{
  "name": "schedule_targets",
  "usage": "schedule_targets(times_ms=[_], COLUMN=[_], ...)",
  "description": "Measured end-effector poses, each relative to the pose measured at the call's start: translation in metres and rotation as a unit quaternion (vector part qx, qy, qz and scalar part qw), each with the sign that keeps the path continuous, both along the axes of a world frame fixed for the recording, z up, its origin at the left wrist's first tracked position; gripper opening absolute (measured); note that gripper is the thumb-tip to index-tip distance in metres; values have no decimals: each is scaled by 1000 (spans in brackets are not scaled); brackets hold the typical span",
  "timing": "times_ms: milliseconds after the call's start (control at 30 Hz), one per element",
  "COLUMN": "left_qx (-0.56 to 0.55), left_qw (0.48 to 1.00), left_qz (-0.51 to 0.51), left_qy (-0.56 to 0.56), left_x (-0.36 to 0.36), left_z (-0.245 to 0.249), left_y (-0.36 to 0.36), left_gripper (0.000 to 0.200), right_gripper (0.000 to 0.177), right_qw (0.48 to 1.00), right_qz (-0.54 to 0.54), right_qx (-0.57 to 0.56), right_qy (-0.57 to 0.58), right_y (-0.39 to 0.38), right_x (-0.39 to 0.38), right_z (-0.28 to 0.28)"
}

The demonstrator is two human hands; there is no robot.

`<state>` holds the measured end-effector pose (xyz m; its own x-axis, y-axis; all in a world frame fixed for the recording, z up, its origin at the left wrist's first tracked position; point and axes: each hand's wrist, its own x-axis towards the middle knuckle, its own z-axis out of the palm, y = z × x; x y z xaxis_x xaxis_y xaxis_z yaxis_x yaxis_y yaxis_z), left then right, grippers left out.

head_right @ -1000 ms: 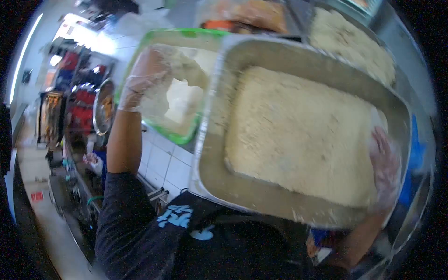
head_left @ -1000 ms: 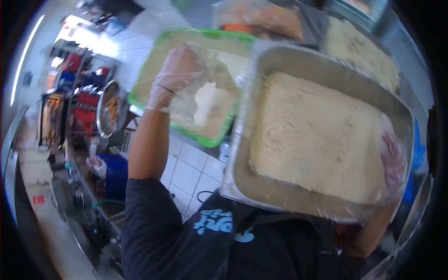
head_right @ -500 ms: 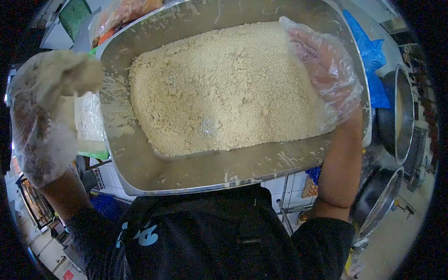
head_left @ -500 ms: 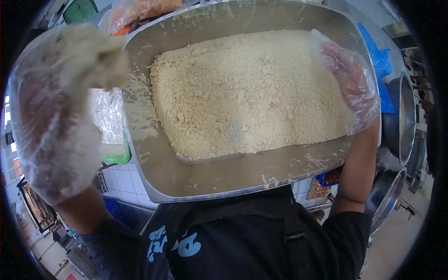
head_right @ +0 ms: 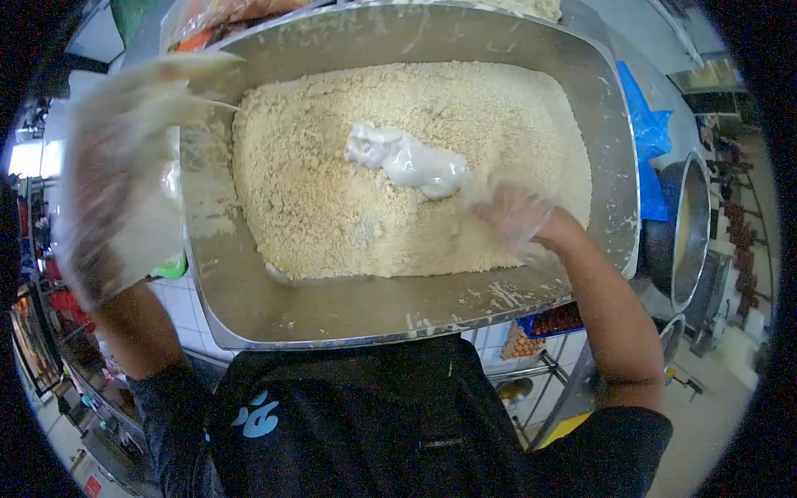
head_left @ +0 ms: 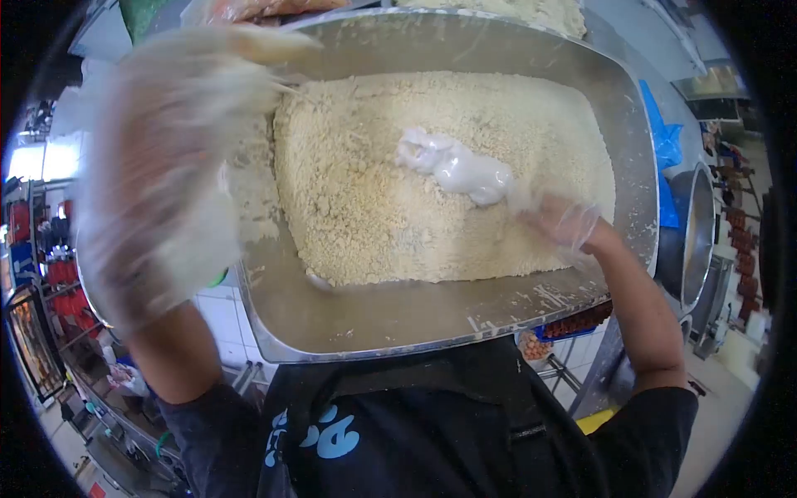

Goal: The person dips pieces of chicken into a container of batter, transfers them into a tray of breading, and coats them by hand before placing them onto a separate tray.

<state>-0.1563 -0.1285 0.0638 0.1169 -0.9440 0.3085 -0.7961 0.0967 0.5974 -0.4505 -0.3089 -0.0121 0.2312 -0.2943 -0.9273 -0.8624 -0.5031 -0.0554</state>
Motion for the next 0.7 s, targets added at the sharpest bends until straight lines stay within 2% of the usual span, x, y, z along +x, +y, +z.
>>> schedule_targets(times_ms=[33, 100, 133, 167, 200, 233, 267, 300, 333, 433, 533, 633, 700], left_qx=[19, -32, -112, -72, -34, 17, 30, 44, 13, 53, 91, 97, 116], left_qw=[976, 966, 977, 952, 912, 927, 915, 903, 868, 863, 891, 884, 884], left_qz=[67, 159, 183, 288, 385, 366, 391, 415, 488, 498, 437, 457, 452], left_qy=[-204, -203, 0, 70, 140, -82, -94, -105, 93, -64, -84, 32, 34], left_x=[1, 31, 58, 69, 81, 104, 113, 122, 120, 139, 137, 129, 122], left_z=[20, 10, -4, -4, -4, -17, -35, -53, -67, -112, -114, -110, -103], left_y=[15, 53, 80, 92, 100, 114, 117, 119, 113, 117, 115, 113, 107], left_gripper=[26, 27, 31, 31, 32, 31, 33, 35, 41, 37, 33, 29, 28], right_gripper=[37, 51, 59, 65, 75, 78, 84, 83, 83, 79, 73, 73, 69], right_qw=[996, 991, 980, 947, 870, 848, 821, 823, 825, 736, 621, 624, 611], right_qz=[-68, -10, 21, -169, -354, -349, -345, -357, -366, -436, -516, -562, -575], right_qx=[46, 100, 131, 229, 311, 371, 428, 419, 408, 495, 572, 512, 481], right_qy=[38, -86, -149, -151, -142, -148, -152, -143, -135, -154, -143, -179, -253], right_y=[9, 22, 30, 48, 68, 79, 90, 107, 121, 142, 135, 104, 71], right_x=[8, -1, -2, 16, 40, 59, 77, 97, 116, 135, 133, 110, 88], right_z=[5, -34, -49, -45, -41, -44, -47, -45, -43, -91, -72, -32, -12])
